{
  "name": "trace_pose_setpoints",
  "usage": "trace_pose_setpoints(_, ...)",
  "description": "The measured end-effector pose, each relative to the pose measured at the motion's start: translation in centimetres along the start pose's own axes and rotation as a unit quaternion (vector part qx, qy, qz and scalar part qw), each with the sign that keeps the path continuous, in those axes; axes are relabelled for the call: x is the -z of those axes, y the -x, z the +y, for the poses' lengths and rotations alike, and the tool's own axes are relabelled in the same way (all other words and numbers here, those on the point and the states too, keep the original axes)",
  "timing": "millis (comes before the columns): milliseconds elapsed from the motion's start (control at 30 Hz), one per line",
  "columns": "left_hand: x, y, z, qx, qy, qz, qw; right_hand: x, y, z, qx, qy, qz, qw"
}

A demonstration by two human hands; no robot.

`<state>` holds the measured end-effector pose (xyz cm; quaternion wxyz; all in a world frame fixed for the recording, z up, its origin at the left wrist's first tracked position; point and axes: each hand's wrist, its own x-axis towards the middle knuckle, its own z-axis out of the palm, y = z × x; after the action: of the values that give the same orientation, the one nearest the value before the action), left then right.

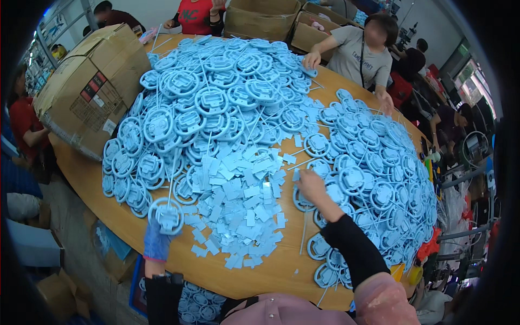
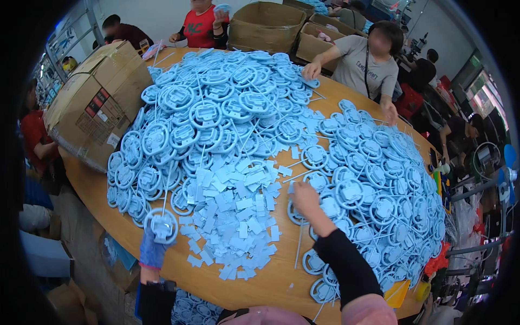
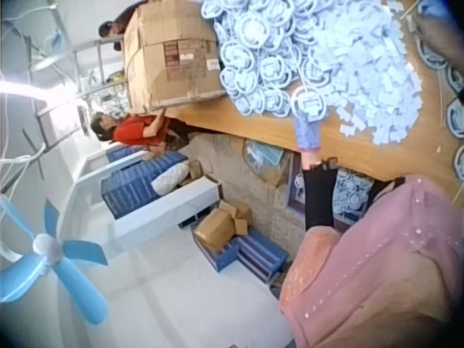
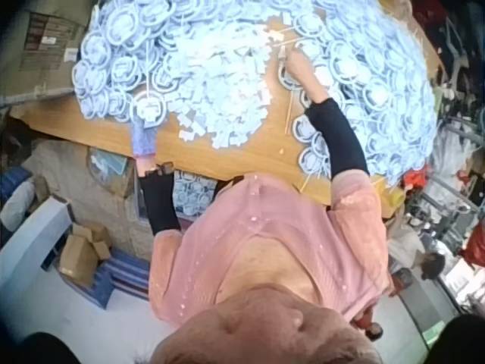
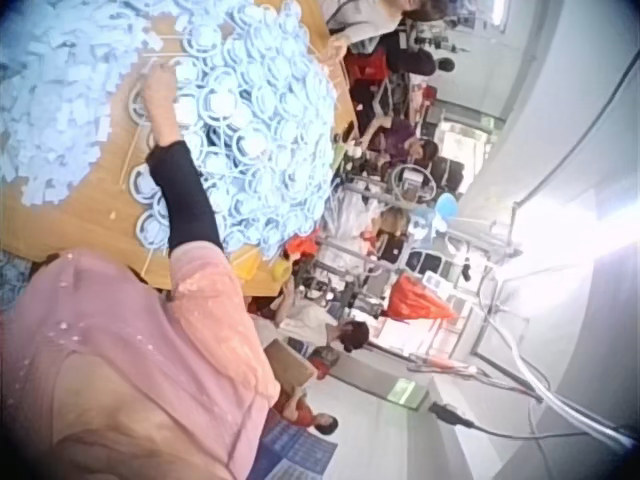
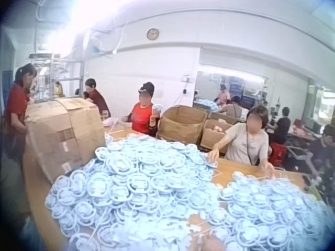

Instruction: The person picks up a blue basket, fills it with blue plastic pieces from a cardboard box, and returns to a table. There, they attach the blue plastic pieces to the center of blue plastic frames by hand and place the assembled items on the table.

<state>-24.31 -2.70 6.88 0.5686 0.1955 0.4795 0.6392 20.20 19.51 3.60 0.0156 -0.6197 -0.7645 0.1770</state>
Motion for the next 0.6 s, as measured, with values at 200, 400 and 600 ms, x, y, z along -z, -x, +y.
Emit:
trace_pose_setpoints(200, -1.6, 3.2, -3.5, 0.027, 0.064, 0.064, 0.996, -7.6, 1.8, -6.8, 0.064, 0.117, 0.142, 0.981)
trace_pose_setpoints(400, -2.7, 3.2, -4.4, 0.068, 0.081, 0.110, 0.988, -3.5, -1.7, -7.3, 0.081, -0.155, 0.116, 0.978)
trace_pose_setpoints(600, -3.9, 2.0, -6.1, 0.029, 0.165, -0.036, 0.985, -4.2, -6.8, -2.5, 0.053, 0.012, 0.133, 0.990)
